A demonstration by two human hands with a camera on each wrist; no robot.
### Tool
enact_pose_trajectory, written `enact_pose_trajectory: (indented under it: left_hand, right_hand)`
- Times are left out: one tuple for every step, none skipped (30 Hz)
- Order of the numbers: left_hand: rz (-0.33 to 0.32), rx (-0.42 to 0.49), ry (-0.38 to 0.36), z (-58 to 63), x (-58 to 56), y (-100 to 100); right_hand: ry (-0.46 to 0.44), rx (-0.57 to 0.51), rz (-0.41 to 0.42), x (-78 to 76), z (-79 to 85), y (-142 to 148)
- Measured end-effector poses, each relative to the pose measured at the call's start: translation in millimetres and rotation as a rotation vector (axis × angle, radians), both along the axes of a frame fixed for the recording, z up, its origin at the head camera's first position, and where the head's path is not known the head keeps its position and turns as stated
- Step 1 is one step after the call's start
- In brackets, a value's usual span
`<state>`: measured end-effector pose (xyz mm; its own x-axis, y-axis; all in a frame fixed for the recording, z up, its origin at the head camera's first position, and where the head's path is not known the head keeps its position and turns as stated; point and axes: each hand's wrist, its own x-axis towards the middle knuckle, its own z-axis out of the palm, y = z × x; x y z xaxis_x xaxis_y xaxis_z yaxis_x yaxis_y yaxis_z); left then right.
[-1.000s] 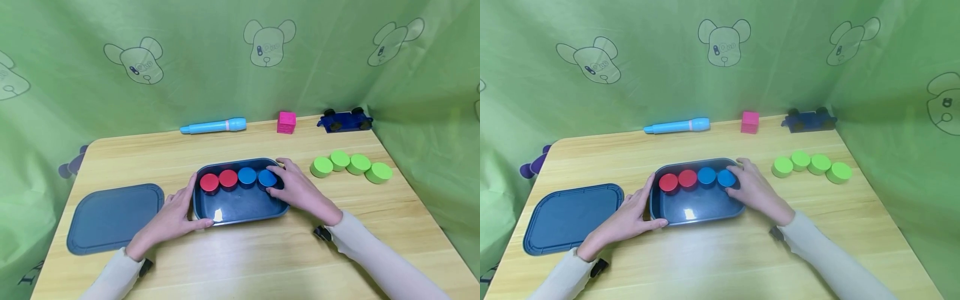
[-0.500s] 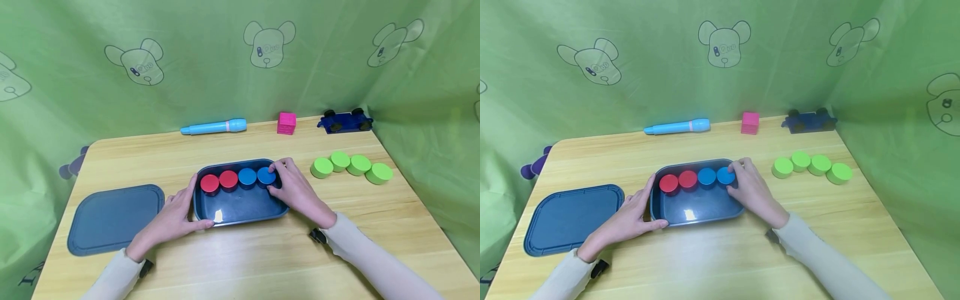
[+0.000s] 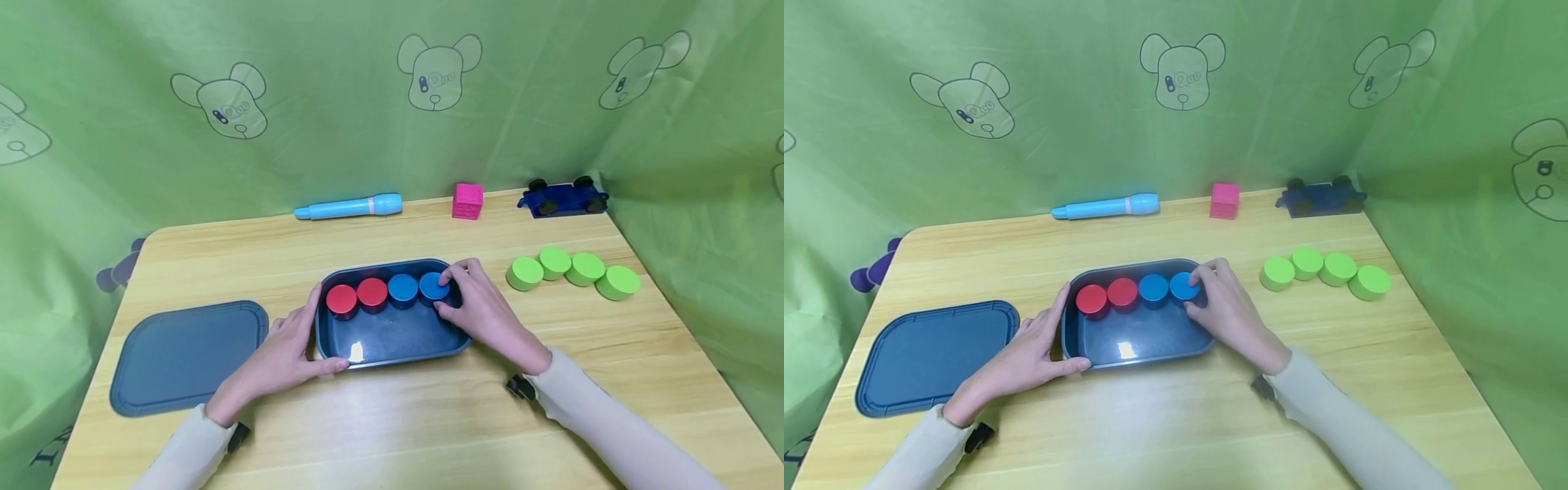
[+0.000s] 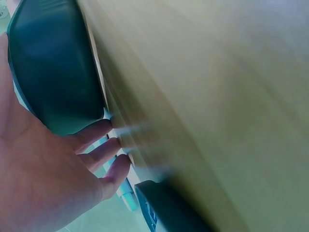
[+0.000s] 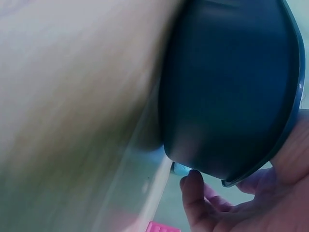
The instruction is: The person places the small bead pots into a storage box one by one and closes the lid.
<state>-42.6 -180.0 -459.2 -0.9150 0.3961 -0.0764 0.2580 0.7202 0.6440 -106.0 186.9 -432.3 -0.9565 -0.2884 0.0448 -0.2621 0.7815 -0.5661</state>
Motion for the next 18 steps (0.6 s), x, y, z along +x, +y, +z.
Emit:
enact_pose_trajectory:
  left_hand:
    - [0.0,0.0,-0.001,-0.1,-0.1,0.0]
    - [0.0,0.0,-0.002,-0.2,-0.1,0.0]
    - [0.0,0.0,-0.002,-0.2,-0.1,0.2]
    - [-0.001,0.0,-0.002,0.0,-0.3,0.3]
    - [-0.001,0.001,-0.003,0.1,-0.4,0.5]
    - [-0.001,0.0,-0.003,0.1,-0.5,0.6]
    - [-0.003,-0.002,-0.003,0.1,-0.5,0.9]
    - [-0.005,-0.003,0.002,-0.3,-0.8,1.2]
    - [-0.005,-0.004,0.002,-0.4,-1.0,1.4]
    - [-0.006,-0.005,0.005,-0.8,-1.2,1.5]
    - [-0.006,-0.007,0.007,-1.2,-1.2,1.7]
    - [-0.005,-0.009,0.006,-1.2,-1.1,1.6]
    - [-0.005,-0.009,0.004,-1.2,-1.0,1.6]
    - [-0.003,-0.007,0.002,-1.2,-0.8,1.5]
    - [-0.002,-0.006,-0.002,-1.0,-0.4,1.3]
    - [-0.002,-0.004,-0.001,-0.9,-0.2,1.2]
    - [-0.001,0.002,-0.004,-0.6,0.2,1.2]
    - [-0.001,0.008,-0.007,-0.4,0.4,1.1]
  right_hand:
    - [0.003,-0.011,-0.004,0.5,-0.2,0.8]
    - [0.007,-0.023,-0.007,1.1,-0.1,1.7]
    - [0.014,-0.036,-0.01,1.9,0.3,2.7]
    - [0.02,-0.051,-0.014,2.3,0.0,4.2]
    - [0.029,-0.067,-0.016,3.0,0.1,5.8]
    - [0.042,-0.082,-0.017,3.8,-0.1,7.9]
    - [0.056,-0.098,-0.018,4.5,-0.5,10.2]
    - [0.074,-0.112,-0.018,5.4,-0.6,12.7]
    - [0.092,-0.129,-0.017,6.3,-1.1,15.6]
    - [0.109,-0.147,-0.017,6.9,-1.9,18.5]
    - [0.125,-0.165,-0.017,7.9,-2.0,21.5]
    - [0.142,-0.18,-0.016,8.7,-2.7,24.7]
    - [0.154,-0.196,-0.017,9.5,-3.2,27.8]
    - [0.165,-0.212,-0.018,10.6,-3.0,30.9]
    - [0.174,-0.227,-0.019,11.6,-3.2,34.4]
    - [0.184,-0.24,-0.022,12.7,-3.0,37.8]
    - [0.194,-0.249,-0.023,14.0,-2.6,41.4]
    - [0.203,-0.257,-0.022,15.2,-2.3,45.3]
